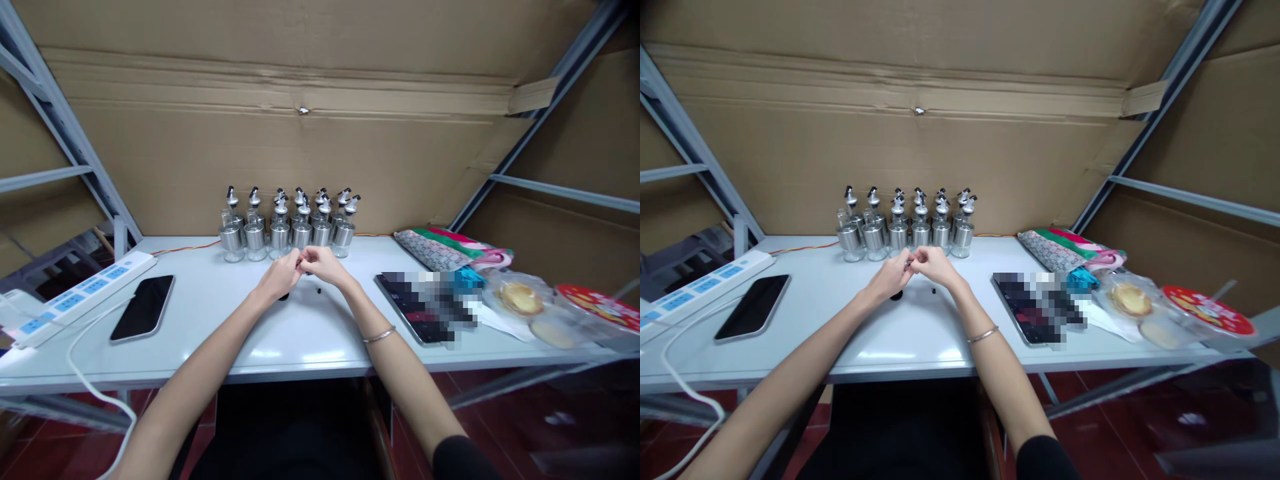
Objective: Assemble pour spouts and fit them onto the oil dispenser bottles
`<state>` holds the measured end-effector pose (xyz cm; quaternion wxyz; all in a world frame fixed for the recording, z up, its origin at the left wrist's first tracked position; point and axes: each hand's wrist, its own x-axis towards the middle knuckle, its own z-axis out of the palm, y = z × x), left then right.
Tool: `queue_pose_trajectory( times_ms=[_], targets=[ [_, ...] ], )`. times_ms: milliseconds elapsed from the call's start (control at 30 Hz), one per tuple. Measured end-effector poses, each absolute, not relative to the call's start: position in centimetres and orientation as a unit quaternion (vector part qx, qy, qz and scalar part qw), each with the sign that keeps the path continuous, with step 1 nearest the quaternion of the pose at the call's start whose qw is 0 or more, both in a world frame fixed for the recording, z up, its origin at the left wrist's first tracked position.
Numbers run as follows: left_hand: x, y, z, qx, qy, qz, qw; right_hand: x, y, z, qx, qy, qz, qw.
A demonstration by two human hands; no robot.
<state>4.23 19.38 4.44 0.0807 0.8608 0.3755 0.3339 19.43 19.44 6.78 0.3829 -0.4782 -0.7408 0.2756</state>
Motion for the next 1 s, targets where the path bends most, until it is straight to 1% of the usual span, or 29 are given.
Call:
queue_pose_trajectory(
  times_ms=[167,400,567,800,1000],
  targets=[
    [4.22,19.51,4.28,0.863,0.365,0.337,0.085,19.51,19.62,6.53,-0.47,-0.743,0.278,0.387],
    [4.51,19.87,4.05,0.836,0.348,0.399,0.142,19.51,19.64,6.48,-0.458,-0.735,0.265,0.424],
    [4.17,20.0,4.48,0.817,0.359,0.42,0.165,19.37,19.41,6.6,-0.436,-0.746,0.279,0.418],
    [4.01,19.89,4.95,0.808,0.371,0.427,0.165,19.37,19.68,6.29,-0.419,-0.755,0.267,0.428],
    [3.69,20.13,4.89,0.81,0.369,0.436,0.133,19.55,20.13,5.95,-0.396,-0.738,0.331,0.434]
  ],
)
